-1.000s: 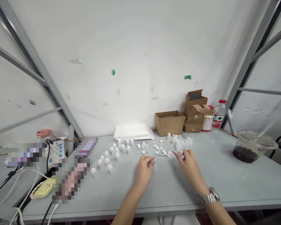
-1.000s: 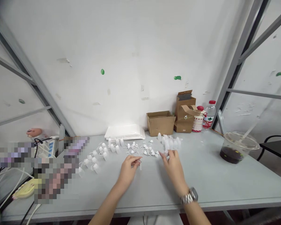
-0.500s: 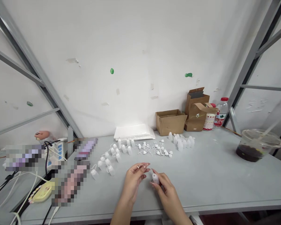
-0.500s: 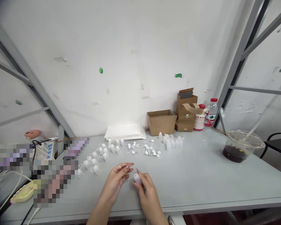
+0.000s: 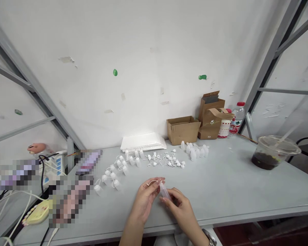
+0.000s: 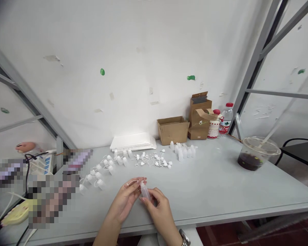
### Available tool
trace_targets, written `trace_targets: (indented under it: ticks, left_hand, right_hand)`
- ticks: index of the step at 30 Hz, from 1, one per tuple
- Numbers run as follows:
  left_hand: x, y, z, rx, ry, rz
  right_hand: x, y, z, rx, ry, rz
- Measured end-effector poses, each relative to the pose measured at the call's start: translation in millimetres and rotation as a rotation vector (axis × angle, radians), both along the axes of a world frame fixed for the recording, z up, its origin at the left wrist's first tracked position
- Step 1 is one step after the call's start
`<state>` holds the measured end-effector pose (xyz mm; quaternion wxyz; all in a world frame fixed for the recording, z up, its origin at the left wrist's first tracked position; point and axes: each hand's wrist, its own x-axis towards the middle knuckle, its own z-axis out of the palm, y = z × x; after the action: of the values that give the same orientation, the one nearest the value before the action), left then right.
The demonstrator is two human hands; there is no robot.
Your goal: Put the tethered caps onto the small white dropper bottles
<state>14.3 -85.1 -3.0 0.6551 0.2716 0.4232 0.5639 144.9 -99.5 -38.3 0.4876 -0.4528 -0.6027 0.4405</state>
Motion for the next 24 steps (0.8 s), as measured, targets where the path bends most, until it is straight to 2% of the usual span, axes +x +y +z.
trace_targets:
  ticks: [6,10,14,19,24]
  left_hand:
    - [-0.6,0.0,4.5,0.089,0.104,-0.088]
    - [-0.5,1.3,4.7,0.076,0.086,-0.107]
    - [-1.0,2.0,3.9,0.033,0.082,-0.160]
    - [-1.7,0.9,4.1,0.051,0.100,-0.285]
    - [2.1,-1.2,8.6,0.081,0.183,-0.277]
  right_hand:
    - [-0.1,1.0,0.5,-0.029,0.014,-0.010]
    - [0.3,0.5,0.6,-0.073,0.083,0.005]
    - [1.0,-0.3,3.2,-0.125,0.152,0.075]
    - [1.5,0.2,5.0,-0.140,0.191,0.149]
    - [-1.2,-0.5,3.3,-0.127,0.141,0.050]
